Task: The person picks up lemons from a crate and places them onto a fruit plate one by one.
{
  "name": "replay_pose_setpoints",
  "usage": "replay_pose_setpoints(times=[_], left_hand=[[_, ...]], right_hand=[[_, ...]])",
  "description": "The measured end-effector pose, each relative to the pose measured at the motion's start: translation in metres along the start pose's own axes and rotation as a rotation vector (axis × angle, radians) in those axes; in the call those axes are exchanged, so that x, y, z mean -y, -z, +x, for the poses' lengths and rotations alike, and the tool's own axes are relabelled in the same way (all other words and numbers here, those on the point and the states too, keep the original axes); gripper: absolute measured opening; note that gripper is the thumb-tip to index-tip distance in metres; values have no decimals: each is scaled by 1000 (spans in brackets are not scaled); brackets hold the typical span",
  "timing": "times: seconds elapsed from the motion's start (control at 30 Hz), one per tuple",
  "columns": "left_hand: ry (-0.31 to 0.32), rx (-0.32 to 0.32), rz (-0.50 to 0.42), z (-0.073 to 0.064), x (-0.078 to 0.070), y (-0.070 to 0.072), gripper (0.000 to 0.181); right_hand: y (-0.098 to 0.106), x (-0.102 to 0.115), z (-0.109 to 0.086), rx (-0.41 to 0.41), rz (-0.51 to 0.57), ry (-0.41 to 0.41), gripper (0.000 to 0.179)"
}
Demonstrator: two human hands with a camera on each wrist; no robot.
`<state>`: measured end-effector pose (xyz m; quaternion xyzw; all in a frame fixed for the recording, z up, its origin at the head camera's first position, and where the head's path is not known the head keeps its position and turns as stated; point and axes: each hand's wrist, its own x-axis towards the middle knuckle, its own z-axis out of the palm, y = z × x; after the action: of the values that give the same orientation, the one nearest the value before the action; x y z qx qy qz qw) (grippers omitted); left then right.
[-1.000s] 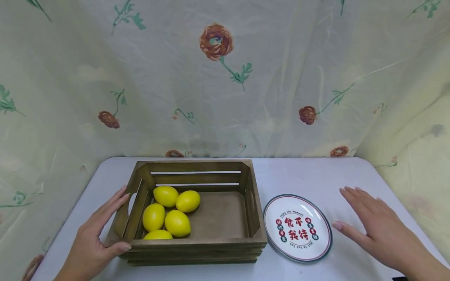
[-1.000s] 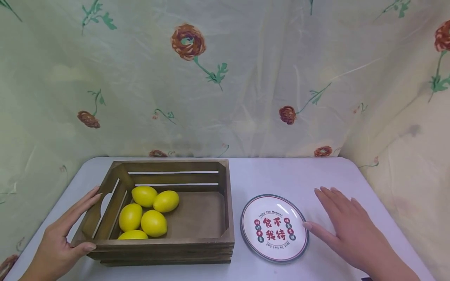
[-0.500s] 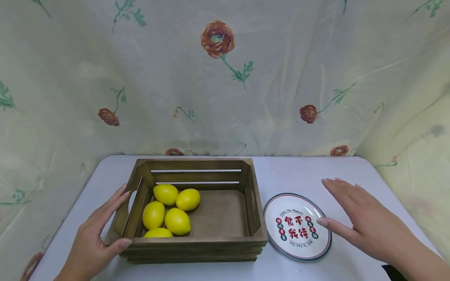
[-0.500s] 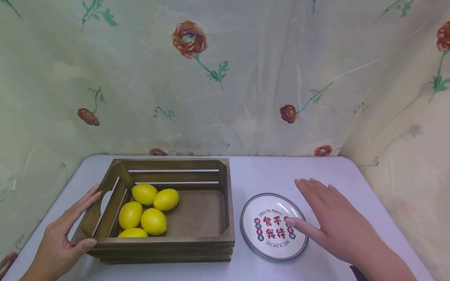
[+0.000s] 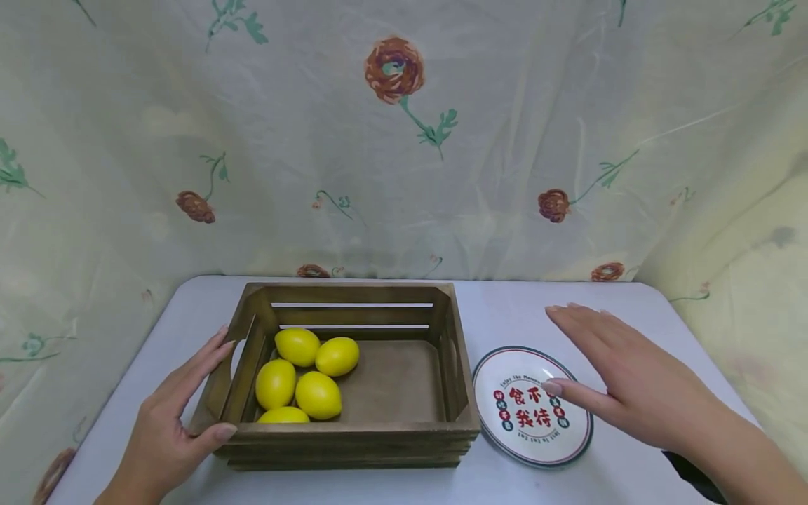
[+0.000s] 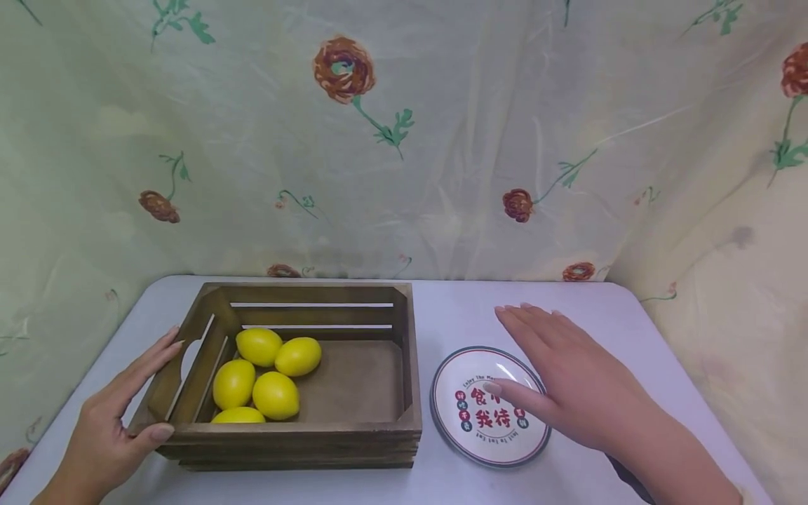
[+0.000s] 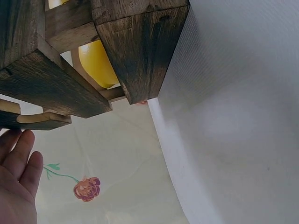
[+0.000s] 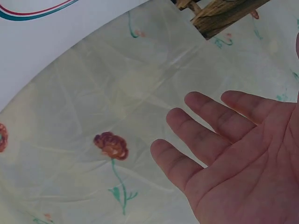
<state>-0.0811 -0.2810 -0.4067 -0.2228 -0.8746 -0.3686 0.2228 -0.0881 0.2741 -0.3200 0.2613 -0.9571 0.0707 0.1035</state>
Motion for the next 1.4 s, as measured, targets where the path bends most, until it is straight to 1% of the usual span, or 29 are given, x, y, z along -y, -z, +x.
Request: replay_pose_setpoints(times=[0.1, 0.2, 0.27, 0.33, 0.47, 0.57, 0.67, 0.87, 1.03, 1.17, 1.4], left_hand=[[-37, -21, -3, 0, 1, 0, 86], [-87, -54, -4, -2, 3, 0, 83], [-117, -71, -12, -2, 4, -1, 82], [-130, -74, -26, -2, 5, -3, 81], [-166, -88, -66, 5, 4, -7, 81], [-194, -116, -82, 8, 3, -7, 82], [-206, -136, -90, 10, 1, -6, 83], [-215, -156, -100, 11, 2, -9, 84], [-208, -159, -98, 9, 2, -10, 84], [-192, -155, -85, 7, 3, -10, 84], [-162, -144, -74, 5, 7, -10, 83]], right_hand=[[6, 7, 11, 29, 6, 0, 88], [10, 16, 23, 59, 14, 16, 88], [12, 22, 30, 60, 22, 44, 88], [13, 27, 35, 60, 17, 69, 88], [18, 35, 40, 54, 5, 102, 88], [21, 40, 47, 51, 7, 139, 88], [23, 43, 57, 38, 12, 186, 86], [28, 49, 80, 34, 19, 263, 83], [31, 58, 97, 65, 18, 280, 84], [33, 67, 109, 94, 0, 303, 84], [30, 84, 134, 120, -57, 382, 86]])
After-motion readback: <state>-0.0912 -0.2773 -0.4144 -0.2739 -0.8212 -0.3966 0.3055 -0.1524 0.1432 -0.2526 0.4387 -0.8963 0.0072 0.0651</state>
